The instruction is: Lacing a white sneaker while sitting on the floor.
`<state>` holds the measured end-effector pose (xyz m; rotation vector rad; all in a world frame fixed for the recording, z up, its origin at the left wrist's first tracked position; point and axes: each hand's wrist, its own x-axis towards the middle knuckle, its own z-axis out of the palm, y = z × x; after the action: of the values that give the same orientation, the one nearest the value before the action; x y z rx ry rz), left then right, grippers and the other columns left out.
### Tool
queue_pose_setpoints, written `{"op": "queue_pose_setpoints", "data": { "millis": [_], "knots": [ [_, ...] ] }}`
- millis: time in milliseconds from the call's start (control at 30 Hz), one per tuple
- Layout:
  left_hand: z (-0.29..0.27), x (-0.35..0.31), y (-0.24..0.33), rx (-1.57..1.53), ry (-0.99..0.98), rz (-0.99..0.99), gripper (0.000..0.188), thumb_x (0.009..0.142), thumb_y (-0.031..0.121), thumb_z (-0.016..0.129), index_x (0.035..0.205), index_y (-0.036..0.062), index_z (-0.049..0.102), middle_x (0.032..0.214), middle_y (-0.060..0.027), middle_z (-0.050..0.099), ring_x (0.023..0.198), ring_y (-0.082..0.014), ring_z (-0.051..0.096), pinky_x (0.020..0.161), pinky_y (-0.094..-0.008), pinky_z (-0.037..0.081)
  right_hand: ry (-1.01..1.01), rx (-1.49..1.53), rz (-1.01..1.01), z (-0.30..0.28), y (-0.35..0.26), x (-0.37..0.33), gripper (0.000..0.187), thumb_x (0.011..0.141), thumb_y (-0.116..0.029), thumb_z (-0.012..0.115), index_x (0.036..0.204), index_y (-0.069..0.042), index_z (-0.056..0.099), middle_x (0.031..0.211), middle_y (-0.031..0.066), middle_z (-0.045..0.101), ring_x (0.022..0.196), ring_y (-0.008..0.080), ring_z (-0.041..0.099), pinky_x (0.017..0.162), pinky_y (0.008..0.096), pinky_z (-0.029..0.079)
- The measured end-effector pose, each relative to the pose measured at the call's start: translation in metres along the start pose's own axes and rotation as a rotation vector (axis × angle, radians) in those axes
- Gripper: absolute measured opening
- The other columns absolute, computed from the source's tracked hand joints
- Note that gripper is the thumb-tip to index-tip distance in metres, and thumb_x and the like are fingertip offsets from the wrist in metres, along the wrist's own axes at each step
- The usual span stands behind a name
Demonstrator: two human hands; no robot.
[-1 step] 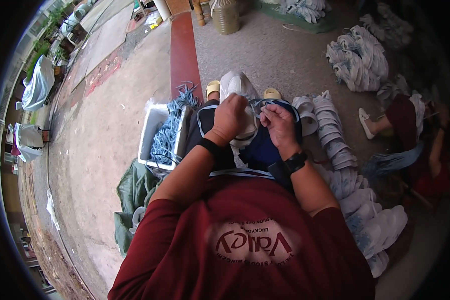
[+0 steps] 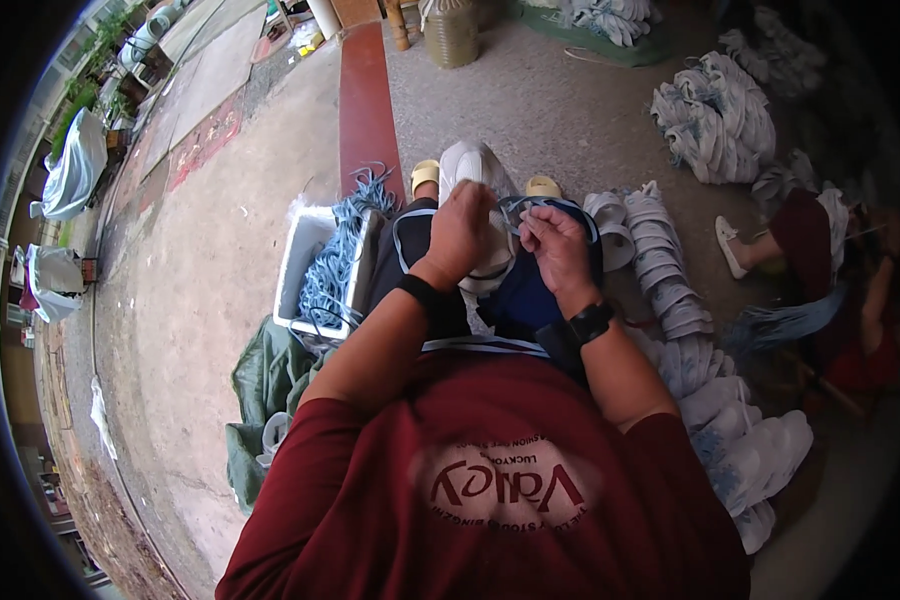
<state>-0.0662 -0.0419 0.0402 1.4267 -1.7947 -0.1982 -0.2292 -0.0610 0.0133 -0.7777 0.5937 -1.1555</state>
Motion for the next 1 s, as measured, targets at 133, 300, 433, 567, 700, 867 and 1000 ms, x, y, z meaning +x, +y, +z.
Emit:
{"op": "queue_pose_setpoints", "data": {
  "millis": [133, 300, 433, 567, 700, 867, 1000],
  "knots": [
    [-0.003, 0.007, -0.002, -0.337, 0.032, -0.068, 0.007, 0.083, 0.008, 0.049, 0.090, 0.0050, 0.049, 0.077, -0.0139, 0.056, 0.075, -0.0375, 0.057, 0.064, -0.0427, 0.045, -0.035, -0.210, 0.051, 0.012, -0.009, 0.010, 0.007, 0.083, -0.004, 0.059, 0.087, 0.001, 0.062, 0.068, 0.0022, 0.057, 0.058, 0.0070, 0.049, 0.054, 0.0189, 0.038],
    [-0.029, -0.018, 0.043, -0.304, -0.359, 0.282, 0.007, 0.085, 0.004, 0.051, 0.090, 0.0031, 0.047, 0.072, -0.0129, 0.056, 0.065, -0.0312, 0.059, 0.060, -0.0363, 0.047, -0.201, -0.817, 0.047, 0.016, -0.014, 0.031, 0.007, 0.077, -0.007, 0.061, 0.078, 0.001, 0.062, 0.064, -0.0002, 0.056, 0.058, 0.0071, 0.049, 0.051, 0.0236, 0.040],
    [-0.031, -0.032, 0.042, -0.421, -0.413, 0.372, 0.008, 0.084, 0.004, 0.052, 0.090, 0.0038, 0.047, 0.072, -0.0139, 0.057, 0.065, -0.0345, 0.059, 0.060, -0.0389, 0.047, -0.381, -1.428, -0.055, 0.037, -0.022, 0.041, 0.013, 0.072, -0.008, 0.055, 0.070, 0.004, 0.060, 0.069, 0.0202, 0.060, 0.060, 0.0286, 0.059, 0.057, 0.0363, 0.045],
    [-0.042, -0.034, 0.040, -0.440, -0.383, 0.381, 0.009, 0.083, 0.004, 0.053, 0.090, 0.0041, 0.047, 0.071, -0.0131, 0.056, 0.066, -0.0341, 0.059, 0.060, -0.0389, 0.047, -0.535, -1.780, -0.021, 0.058, -0.030, 0.046, 0.017, 0.071, -0.008, 0.050, 0.073, 0.003, 0.063, 0.078, 0.0250, 0.059, 0.076, 0.0395, 0.060, 0.067, 0.0441, 0.048],
    [-0.036, -0.042, 0.034, -0.439, -0.385, 0.389, 0.010, 0.083, 0.005, 0.053, 0.090, 0.0042, 0.046, 0.072, -0.0130, 0.056, 0.069, -0.0341, 0.058, 0.062, -0.0393, 0.047, -0.586, -1.928, 0.011, 0.063, -0.028, 0.049, 0.017, 0.070, -0.008, 0.051, 0.073, 0.002, 0.064, 0.079, 0.0246, 0.061, 0.079, 0.0388, 0.061, 0.071, 0.0448, 0.049],
    [-0.030, -0.046, 0.031, -0.477, -0.377, 0.356, 0.010, 0.083, 0.005, 0.053, 0.090, 0.0044, 0.046, 0.074, -0.0133, 0.056, 0.071, -0.0339, 0.058, 0.063, -0.0397, 0.047, -0.590, -1.983, -0.027, 0.068, -0.024, 0.048, 0.016, 0.070, -0.008, 0.052, 0.076, 0.000, 0.065, 0.083, 0.0230, 0.062, 0.079, 0.0378, 0.062, 0.070, 0.0449, 0.049],
    [-0.029, -0.044, 0.031, -0.503, -0.355, 0.350, 0.010, 0.082, 0.005, 0.054, 0.090, 0.0045, 0.047, 0.074, -0.0131, 0.056, 0.070, -0.0339, 0.059, 0.062, -0.0396, 0.047, -0.614, -1.935, -0.249, 0.062, -0.012, 0.048, 0.014, 0.075, -0.013, 0.051, 0.071, -0.002, 0.059, 0.075, 0.0207, 0.060, 0.073, 0.0403, 0.058, 0.061, 0.0473, 0.045]
  ]
}}
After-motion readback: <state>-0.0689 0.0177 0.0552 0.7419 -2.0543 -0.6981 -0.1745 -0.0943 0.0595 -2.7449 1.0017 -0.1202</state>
